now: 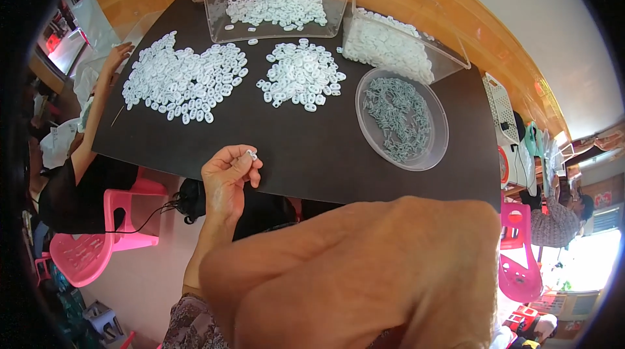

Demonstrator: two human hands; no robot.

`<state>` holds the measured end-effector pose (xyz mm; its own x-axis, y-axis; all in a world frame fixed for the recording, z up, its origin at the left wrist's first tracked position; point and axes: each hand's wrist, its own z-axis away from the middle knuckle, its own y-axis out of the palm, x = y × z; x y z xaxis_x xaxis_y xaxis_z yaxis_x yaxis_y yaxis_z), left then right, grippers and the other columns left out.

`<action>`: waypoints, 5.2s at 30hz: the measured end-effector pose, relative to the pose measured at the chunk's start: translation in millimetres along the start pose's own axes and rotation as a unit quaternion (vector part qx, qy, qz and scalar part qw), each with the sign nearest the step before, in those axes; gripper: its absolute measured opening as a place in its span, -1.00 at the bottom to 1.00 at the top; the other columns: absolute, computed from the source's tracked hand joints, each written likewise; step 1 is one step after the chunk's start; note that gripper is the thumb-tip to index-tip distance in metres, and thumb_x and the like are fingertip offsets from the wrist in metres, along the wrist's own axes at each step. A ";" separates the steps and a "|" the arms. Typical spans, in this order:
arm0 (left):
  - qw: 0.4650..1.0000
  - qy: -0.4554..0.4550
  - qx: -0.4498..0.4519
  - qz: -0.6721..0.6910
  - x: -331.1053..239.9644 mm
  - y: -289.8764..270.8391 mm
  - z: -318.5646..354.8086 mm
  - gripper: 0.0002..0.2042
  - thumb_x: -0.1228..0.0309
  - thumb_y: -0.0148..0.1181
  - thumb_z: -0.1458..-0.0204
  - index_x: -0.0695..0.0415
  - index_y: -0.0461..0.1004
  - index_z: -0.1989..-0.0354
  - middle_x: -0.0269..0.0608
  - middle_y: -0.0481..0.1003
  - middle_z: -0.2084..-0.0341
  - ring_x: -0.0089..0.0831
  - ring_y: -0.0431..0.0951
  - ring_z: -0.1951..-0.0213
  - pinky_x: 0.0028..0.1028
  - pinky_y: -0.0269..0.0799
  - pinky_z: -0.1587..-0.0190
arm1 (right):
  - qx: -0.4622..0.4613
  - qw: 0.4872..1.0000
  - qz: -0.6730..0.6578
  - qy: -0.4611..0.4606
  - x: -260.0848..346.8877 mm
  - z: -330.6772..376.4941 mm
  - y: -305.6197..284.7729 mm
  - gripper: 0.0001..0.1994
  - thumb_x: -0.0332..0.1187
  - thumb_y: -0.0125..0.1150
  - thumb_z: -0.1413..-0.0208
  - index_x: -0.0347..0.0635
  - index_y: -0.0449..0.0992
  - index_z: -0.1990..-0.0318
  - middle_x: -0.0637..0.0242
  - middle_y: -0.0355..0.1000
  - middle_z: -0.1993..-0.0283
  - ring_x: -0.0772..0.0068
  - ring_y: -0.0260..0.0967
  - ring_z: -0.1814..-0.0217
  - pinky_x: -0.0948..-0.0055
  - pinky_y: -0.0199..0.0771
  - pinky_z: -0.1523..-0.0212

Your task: Manually assembling small white plastic components by inserting metal pins into them.

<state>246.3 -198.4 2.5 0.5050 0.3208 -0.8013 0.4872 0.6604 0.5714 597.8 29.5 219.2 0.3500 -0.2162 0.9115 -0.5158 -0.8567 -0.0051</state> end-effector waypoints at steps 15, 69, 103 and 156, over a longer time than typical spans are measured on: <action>1.000 0.005 0.006 0.004 2.3 3.8 -2.2 -0.90 0.53 0.14 -0.04 0.33 0.48 0.32 -0.16 0.51 0.53 -0.57 0.43 0.61 -0.61 0.32 0.56 | -0.022 0.882 0.450 -0.136 -222.4 -111.9 165.8 -0.86 -0.58 0.26 0.15 -0.22 0.55 0.36 0.27 0.43 0.45 0.27 0.35 0.37 0.41 0.32 0.39; 1.000 0.021 0.000 0.013 3.2 9.2 6.1 -0.87 0.53 0.11 -0.07 0.37 0.46 0.29 -0.12 0.50 0.51 -0.54 0.44 0.60 -0.59 0.34 0.56 | -0.012 0.979 -0.011 0.203 -246.1 -78.3 211.3 -0.82 -0.48 0.13 -0.08 -0.27 0.55 0.16 0.40 0.47 0.41 0.70 0.33 0.37 0.69 0.28 0.37; 0.993 0.061 -0.048 -0.084 7.8 14.5 17.4 -0.91 0.53 0.10 -0.06 0.23 0.46 0.28 -0.37 0.48 0.52 -0.73 0.43 0.55 -0.74 0.29 0.56 | -0.014 0.983 -0.026 0.179 -246.8 -72.0 222.0 -0.85 -0.55 0.14 -0.07 -0.37 0.52 0.20 0.38 0.49 0.32 0.67 0.37 0.28 0.65 0.37 0.20; 0.996 0.085 0.034 0.010 19.5 5.9 13.5 -0.77 0.60 0.08 -0.07 0.35 0.41 0.08 -0.25 0.49 0.48 -0.64 0.44 0.50 -0.67 0.36 0.47 | 0.014 0.989 0.120 0.081 -242.4 -56.3 233.5 -0.75 -0.60 0.21 0.09 -0.26 0.49 0.19 0.31 0.37 0.37 0.42 0.31 0.34 0.47 0.35 0.31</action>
<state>268.7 -197.4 -7.4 0.3898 0.4467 -0.8053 0.5281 0.6079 0.5929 348.5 -91.8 20.3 0.0889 -0.3384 0.9368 -0.5457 -0.8033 -0.2384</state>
